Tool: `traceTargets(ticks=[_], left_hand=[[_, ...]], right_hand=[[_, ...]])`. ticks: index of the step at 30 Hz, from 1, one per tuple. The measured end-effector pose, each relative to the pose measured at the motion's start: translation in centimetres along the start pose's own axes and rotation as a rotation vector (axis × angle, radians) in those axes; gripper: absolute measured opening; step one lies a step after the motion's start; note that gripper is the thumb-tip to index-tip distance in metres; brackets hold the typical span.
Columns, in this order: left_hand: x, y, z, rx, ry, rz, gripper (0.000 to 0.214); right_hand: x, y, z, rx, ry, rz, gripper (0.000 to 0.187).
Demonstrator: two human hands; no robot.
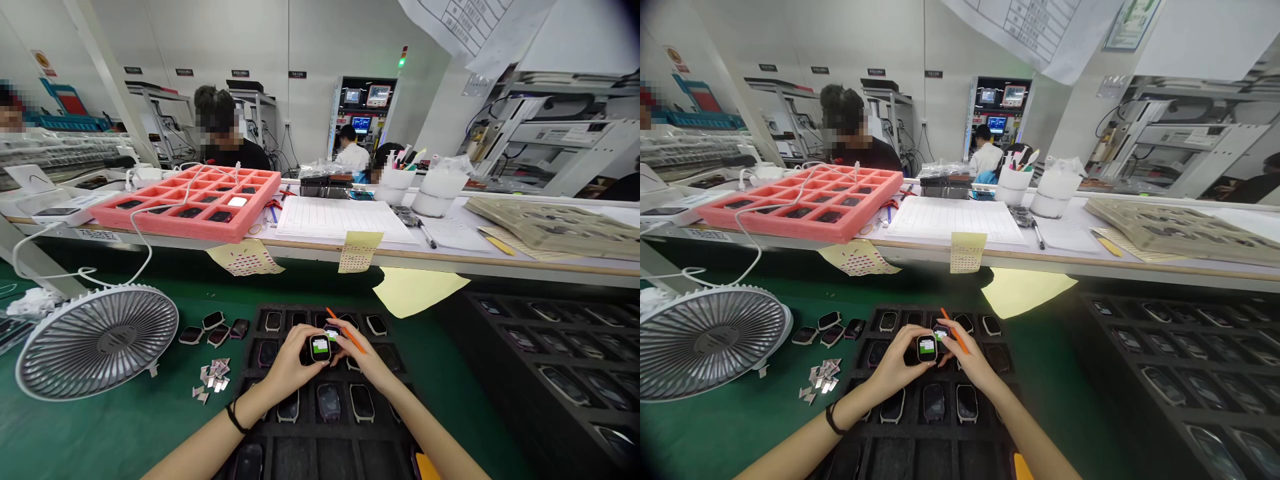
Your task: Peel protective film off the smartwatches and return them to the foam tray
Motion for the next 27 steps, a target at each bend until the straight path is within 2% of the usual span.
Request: traceTargets(ticks=[3,9,11,14,20,24,27], left_hand=[[-1.1,-0.3,0.3,0.016,0.118,0.126,0.046],[-0.6,-0.3,0.6,0.023,0.187,0.143,0.057],[-0.8,-0.2,0.1,-0.009,0.134,0.135,0.049],[-1.3,0.0,-0.8,-0.061,0.024,0.132,0.039],[-3.3,-0.5,-1.2,-0.085,0.052,0.257,0.041],[-3.5,-0.7,-0.9,-0.076,0.033,0.278,0.044],[-3.0,-0.7,-0.5,-0.037,0.004,0.253,0.043]], right_hand=[[0.0,-0.3,0.6,-0.009,-0.121,-0.015,0.046],[0.0,-1.1,2.1,0.014,-0.266,-0.009,0.057],[0.4,-1.2,2.4,0.03,-0.222,-0.023,0.06],[0.8,-1.1,2.4,0.049,-0.028,-0.001,0.057],[-0.3,-1.1,2.8,0.127,0.301,0.181,0.045],[0.1,-1.3,3.4,0.226,0.346,0.17,0.045],[0.3,-1.2,3.3,0.214,0.299,0.149,0.044]])
Point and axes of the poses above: each hand's wrist, its own y-axis towards the middle knuckle, its own z-axis out of the palm, x = y × z, the point moved 9 cm from there along y, towards the middle knuckle, and after that the axes turned 5 degrees about y, right-handed, at the moved point
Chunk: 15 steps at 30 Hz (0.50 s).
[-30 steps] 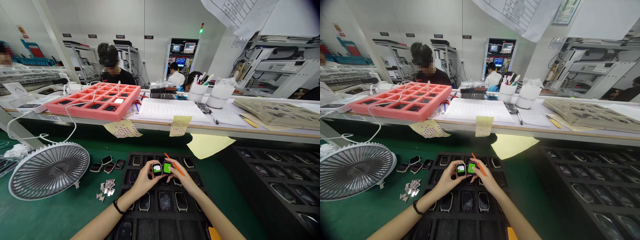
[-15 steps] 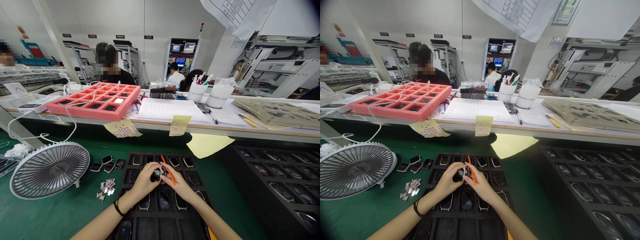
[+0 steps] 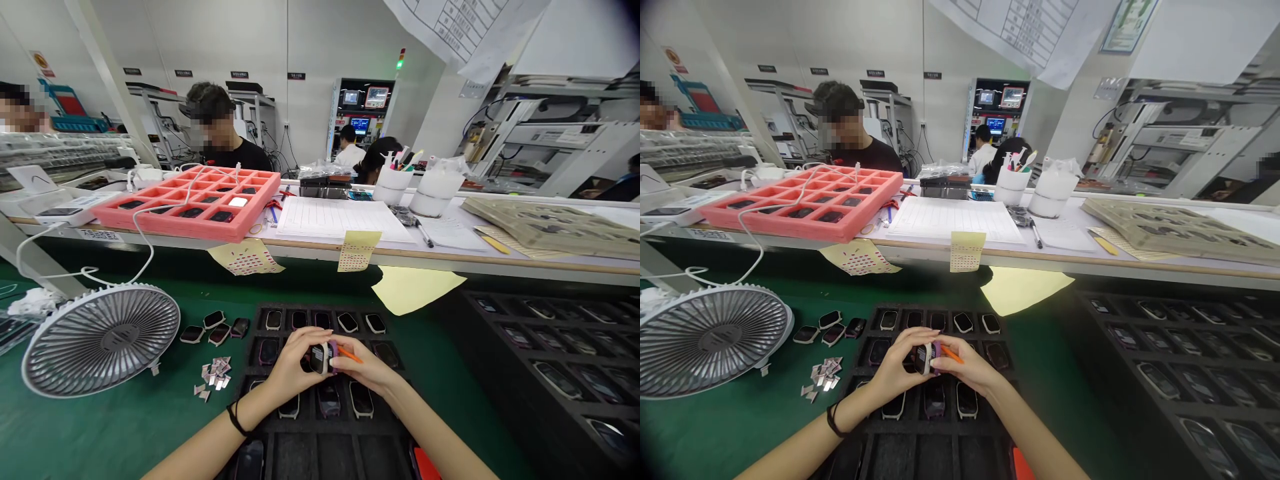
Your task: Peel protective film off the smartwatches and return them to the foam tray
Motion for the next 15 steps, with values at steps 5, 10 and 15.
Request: traceTargets(ticks=[5,10,15], left_hand=[[0.6,-0.1,0.8,0.082,0.021,-0.023,0.052],[0.4,-0.2,0.7,0.079,0.058,-0.004,0.048],[0.1,0.0,0.4,0.038,0.062,0.007,0.047]], right_hand=[[0.0,0.1,-0.8,-0.104,-0.078,-0.046,0.035],[0.1,0.1,-0.5,-0.103,-0.115,-0.076,0.032],[0.5,-0.1,0.1,-0.093,-0.115,-0.065,0.036]])
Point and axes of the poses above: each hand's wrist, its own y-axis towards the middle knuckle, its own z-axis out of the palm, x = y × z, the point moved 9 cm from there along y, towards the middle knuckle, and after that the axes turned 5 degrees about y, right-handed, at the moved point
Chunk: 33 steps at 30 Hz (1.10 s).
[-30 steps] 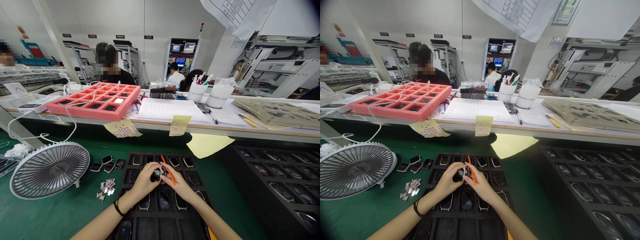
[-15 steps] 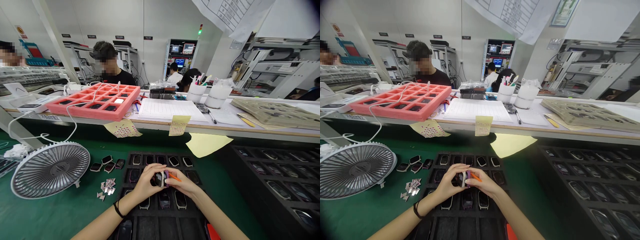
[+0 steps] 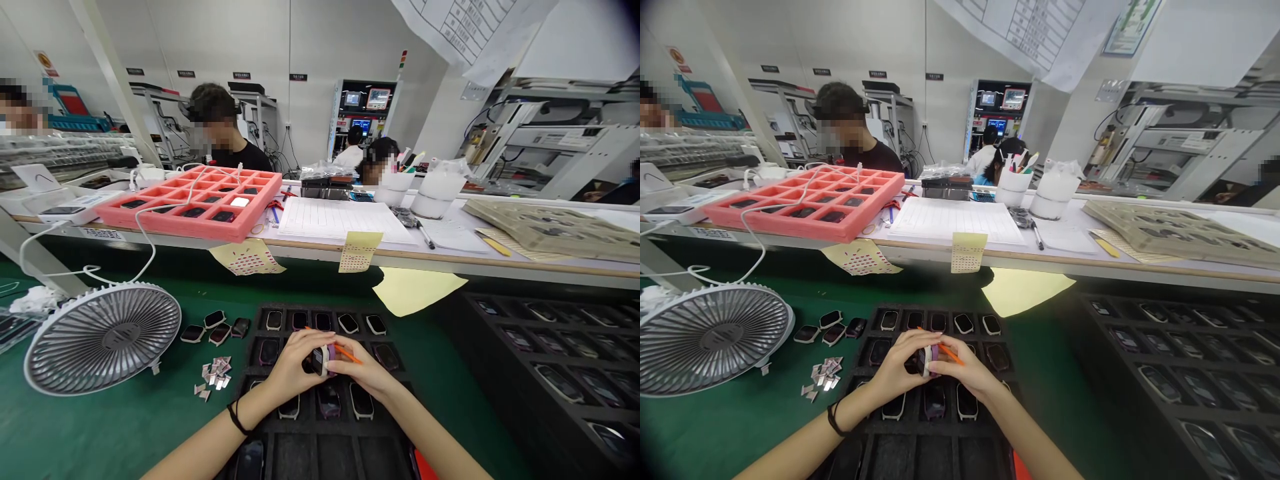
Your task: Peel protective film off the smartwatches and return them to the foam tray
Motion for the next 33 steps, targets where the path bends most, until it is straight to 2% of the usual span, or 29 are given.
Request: traceTargets(ticks=[11,15,20,33], left_hand=[[-0.4,0.1,-0.4,-0.047,0.029,0.043,0.044],[-0.3,0.2,-0.4,-0.034,0.012,0.006,0.041],[-0.4,0.4,-1.0,-0.074,-0.017,-0.026,0.039],[-0.3,0.2,-0.9,-0.069,-0.034,-0.026,0.045]], right_hand=[[-0.7,0.0,-0.3,-0.095,0.042,-0.033,0.052],[-0.4,0.0,-0.2,-0.053,0.015,-0.034,0.049],[0.0,0.1,0.3,0.018,0.044,0.0,0.043],[-0.2,-0.2,0.2,-0.012,0.095,0.007,0.044]])
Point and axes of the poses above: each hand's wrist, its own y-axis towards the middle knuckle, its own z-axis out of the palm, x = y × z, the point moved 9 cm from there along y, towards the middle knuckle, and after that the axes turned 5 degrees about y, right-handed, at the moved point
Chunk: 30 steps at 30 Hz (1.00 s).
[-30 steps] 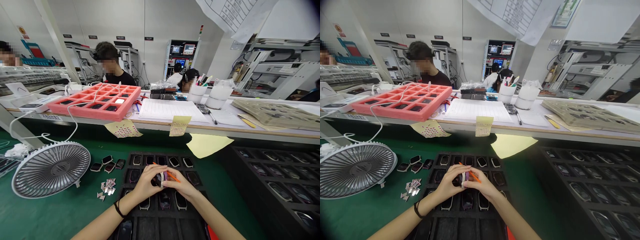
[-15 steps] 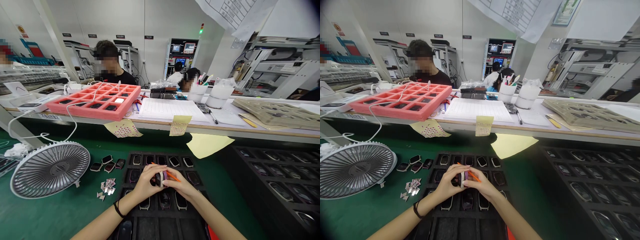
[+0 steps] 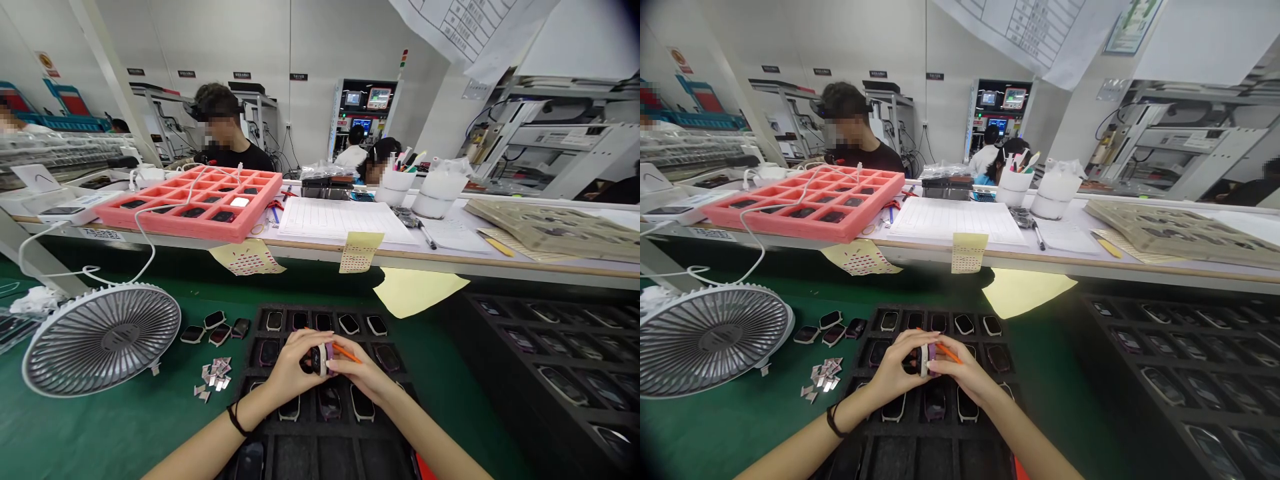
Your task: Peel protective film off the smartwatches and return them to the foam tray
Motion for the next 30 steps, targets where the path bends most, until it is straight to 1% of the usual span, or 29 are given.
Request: traceTargets(ticks=[4,6,8,11,13,15,18,20,21,23,24,27,30], left_hand=[[0.1,0.0,-0.1,-0.005,-0.007,-0.003,0.047],[0.1,0.1,-0.3,-0.024,-0.017,-0.002,0.049],[0.3,0.1,-0.5,-0.041,-0.023,-0.011,0.049],[0.6,0.1,-0.4,-0.036,-0.016,-0.033,0.05],[0.7,0.0,-0.3,-0.024,-0.006,-0.035,0.05],[0.7,-0.1,-0.2,-0.016,0.004,-0.032,0.05],[0.8,-0.1,-0.1,-0.011,0.006,-0.031,0.052],[0.8,-0.1,0.0,-0.011,0.001,-0.033,0.053],[0.8,-0.1,0.0,-0.011,0.0,-0.036,0.053],[1.0,-0.1,0.0,-0.007,0.006,-0.058,0.053],[1.3,-0.1,0.0,-0.002,0.008,-0.085,0.052],[2.5,-0.3,0.2,0.017,0.0,-0.21,0.051],[3.5,-0.5,0.4,0.035,0.0,-0.294,0.053]], right_hand=[[0.6,0.0,0.3,0.051,-0.071,-0.047,0.041],[1.1,0.2,-0.3,0.033,-0.066,-0.082,0.041],[1.9,0.3,-1.8,-0.06,-0.05,-0.153,0.041],[3.1,0.2,-4.7,-0.263,-0.109,-0.282,0.043],[3.4,0.2,-5.9,-0.349,-0.245,-0.323,0.048],[3.4,0.2,-6.1,-0.38,-0.456,-0.347,0.051],[3.4,0.4,-5.3,-0.361,-0.771,-0.389,0.053],[3.4,0.5,-4.7,-0.334,-0.894,-0.411,0.049],[3.4,0.5,-4.5,-0.33,-0.919,-0.421,0.046],[3.7,0.3,-4.5,-0.347,-0.889,-0.442,0.043],[3.9,0.0,-4.6,-0.359,-0.832,-0.453,0.042],[4.6,-0.9,-4.8,-0.355,-0.519,-0.505,0.041],[4.8,-1.6,-4.4,-0.292,-0.236,-0.548,0.043]])
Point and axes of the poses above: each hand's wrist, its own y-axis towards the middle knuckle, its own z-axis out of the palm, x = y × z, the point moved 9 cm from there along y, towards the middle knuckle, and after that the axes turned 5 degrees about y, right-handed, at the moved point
